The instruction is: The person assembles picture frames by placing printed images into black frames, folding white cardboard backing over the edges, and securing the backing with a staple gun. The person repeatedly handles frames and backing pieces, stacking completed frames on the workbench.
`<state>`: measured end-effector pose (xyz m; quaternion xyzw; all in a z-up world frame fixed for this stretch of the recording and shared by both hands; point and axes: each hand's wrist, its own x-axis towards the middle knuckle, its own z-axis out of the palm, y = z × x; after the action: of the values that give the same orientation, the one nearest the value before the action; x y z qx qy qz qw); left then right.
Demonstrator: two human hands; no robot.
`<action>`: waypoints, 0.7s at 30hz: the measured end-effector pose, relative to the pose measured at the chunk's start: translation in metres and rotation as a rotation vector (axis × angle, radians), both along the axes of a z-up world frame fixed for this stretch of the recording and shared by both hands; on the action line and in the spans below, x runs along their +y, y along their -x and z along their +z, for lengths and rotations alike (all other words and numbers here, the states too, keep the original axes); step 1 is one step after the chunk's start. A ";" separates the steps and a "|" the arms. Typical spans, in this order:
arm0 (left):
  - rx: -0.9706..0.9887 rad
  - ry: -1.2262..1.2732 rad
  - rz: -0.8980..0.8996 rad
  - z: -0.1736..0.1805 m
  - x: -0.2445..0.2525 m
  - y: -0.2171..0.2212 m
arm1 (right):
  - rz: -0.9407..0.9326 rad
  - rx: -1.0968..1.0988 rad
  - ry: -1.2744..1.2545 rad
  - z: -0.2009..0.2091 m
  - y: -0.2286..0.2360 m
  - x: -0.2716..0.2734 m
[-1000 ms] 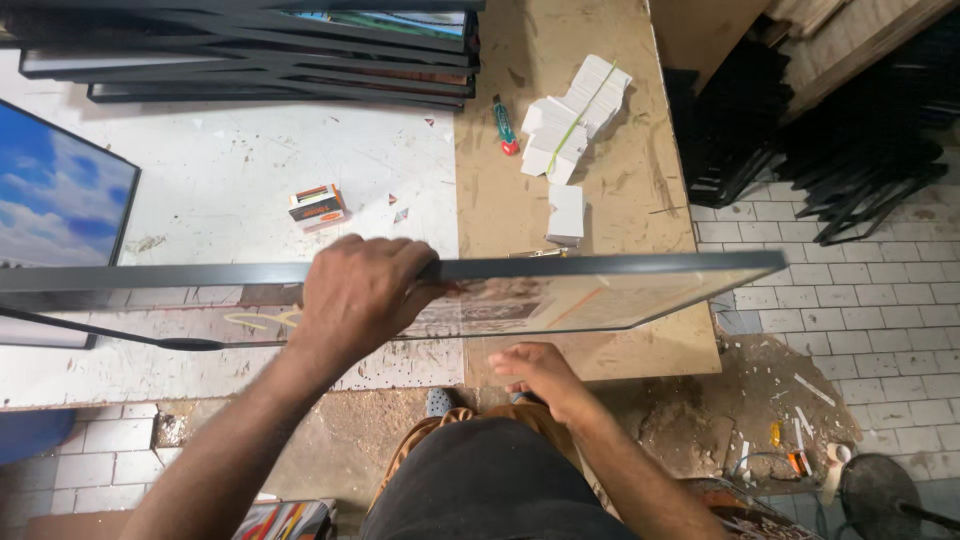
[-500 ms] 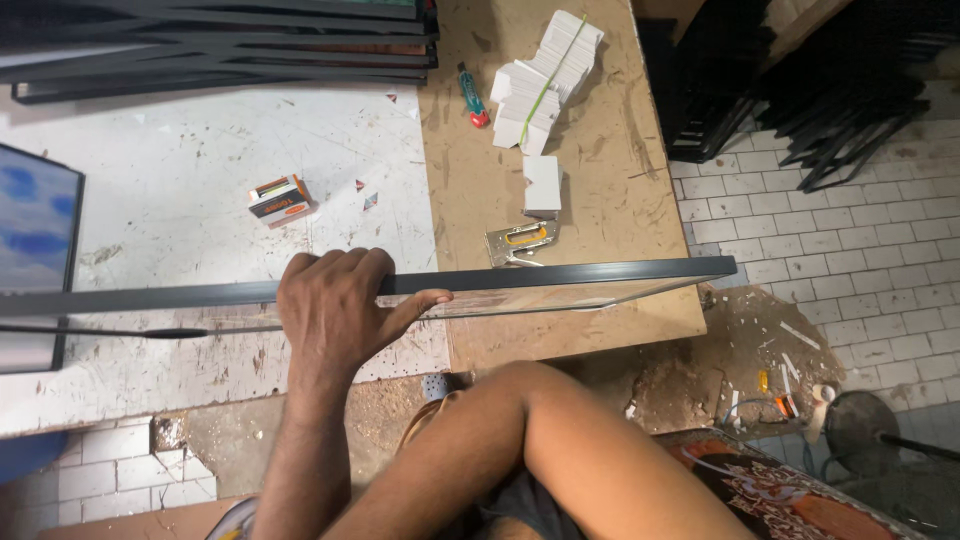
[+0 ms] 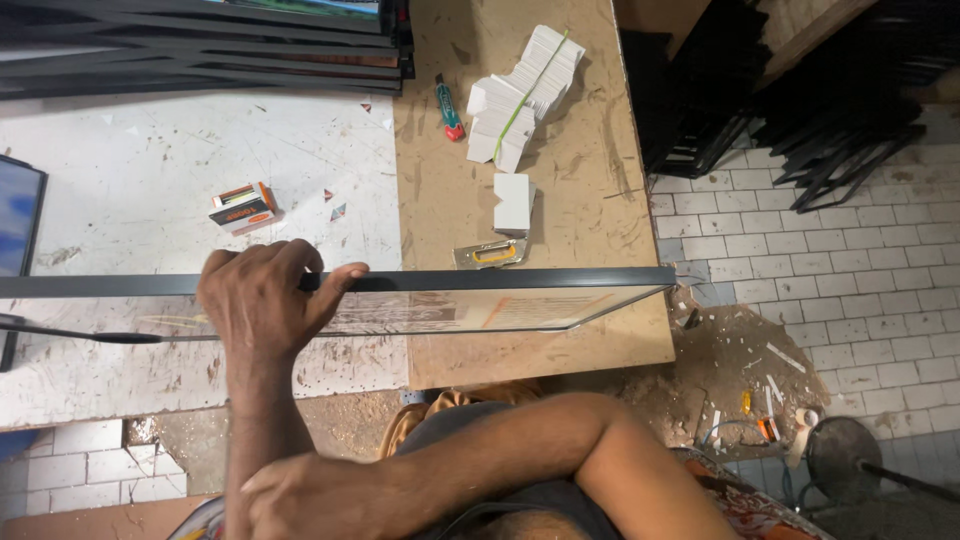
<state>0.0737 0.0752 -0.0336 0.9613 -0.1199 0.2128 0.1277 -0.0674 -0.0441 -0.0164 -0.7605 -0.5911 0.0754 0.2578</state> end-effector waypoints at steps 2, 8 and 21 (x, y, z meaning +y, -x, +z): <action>0.024 -0.011 0.024 -0.002 0.001 0.004 | -0.046 0.047 -0.133 0.024 -0.014 -0.062; 0.102 0.002 -0.015 0.026 -0.020 0.034 | -0.526 0.180 -0.513 0.111 -0.086 -0.307; 0.218 0.174 -0.658 0.092 -0.267 0.069 | -0.725 -0.190 0.315 -0.164 -0.255 -0.319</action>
<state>0.0044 -0.1915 0.0583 0.8737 -0.3904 0.0659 0.2827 0.1874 -0.3635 -0.1808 -0.9534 -0.2872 -0.0013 0.0923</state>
